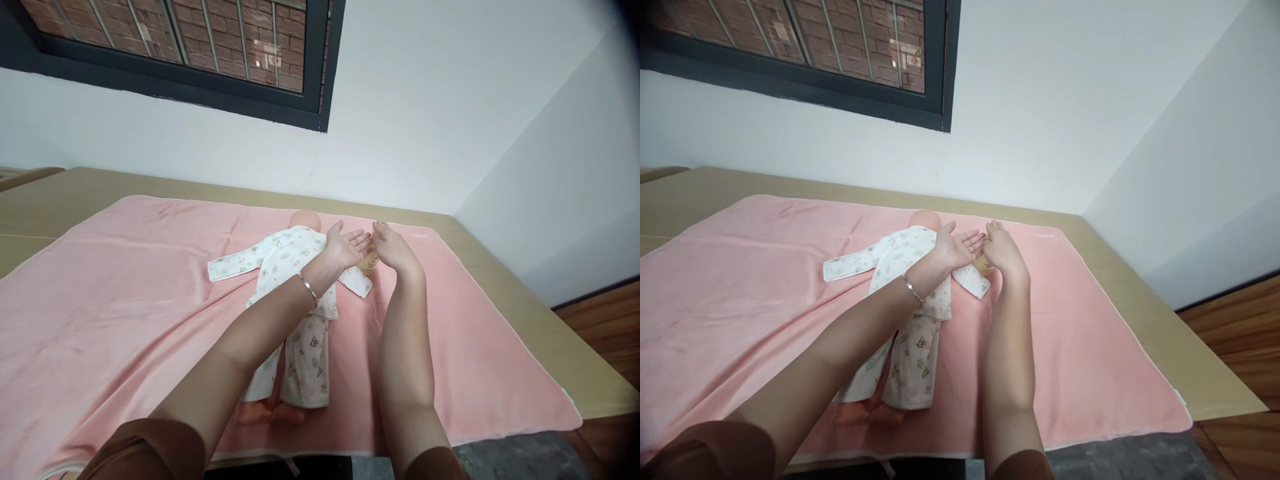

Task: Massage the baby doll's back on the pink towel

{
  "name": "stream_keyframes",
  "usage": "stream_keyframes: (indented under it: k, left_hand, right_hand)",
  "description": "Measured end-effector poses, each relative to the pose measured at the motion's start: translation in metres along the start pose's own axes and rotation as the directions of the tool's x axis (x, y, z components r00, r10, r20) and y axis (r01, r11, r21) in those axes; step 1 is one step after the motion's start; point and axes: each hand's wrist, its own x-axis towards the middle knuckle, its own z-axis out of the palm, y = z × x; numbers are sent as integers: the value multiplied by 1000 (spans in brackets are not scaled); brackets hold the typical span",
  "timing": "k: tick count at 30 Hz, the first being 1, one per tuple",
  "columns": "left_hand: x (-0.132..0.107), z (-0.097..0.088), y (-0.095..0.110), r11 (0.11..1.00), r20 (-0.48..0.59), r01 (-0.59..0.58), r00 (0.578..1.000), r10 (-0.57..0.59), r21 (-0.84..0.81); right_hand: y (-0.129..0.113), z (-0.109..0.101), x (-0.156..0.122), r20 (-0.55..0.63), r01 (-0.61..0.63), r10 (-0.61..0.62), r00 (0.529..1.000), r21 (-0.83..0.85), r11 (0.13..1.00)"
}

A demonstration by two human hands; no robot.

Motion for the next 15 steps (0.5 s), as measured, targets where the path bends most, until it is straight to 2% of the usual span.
stream_keyframes:
  k: [6,10,12,13,14,15]
  left_hand:
    - [3,-9,4,1000,41,0,999,1,-20]
    - [-8,-19,9,1000,28,4,1000,-3,-18]
    - [-18,-23,11,999,-3,7,1000,-7,-34]
    - [-22,-25,13,999,-20,4,1000,-5,-48]
    - [-27,-26,14,998,-38,-1,999,-1,-63]
    - [-32,-28,16,997,-63,-13,998,9,-76]
  right_hand:
    - [2,0,0,34,-19,21,999,-73,997]
    - [-17,-7,-12,42,-10,17,999,-152,988]
    - [-39,-6,-26,36,87,-82,996,-189,978]
    - [-53,-2,-34,30,186,-183,983,-196,963]
    - [-68,5,-44,52,312,-308,950,-203,928]
    - [-82,14,-53,117,454,-439,891,-210,866]
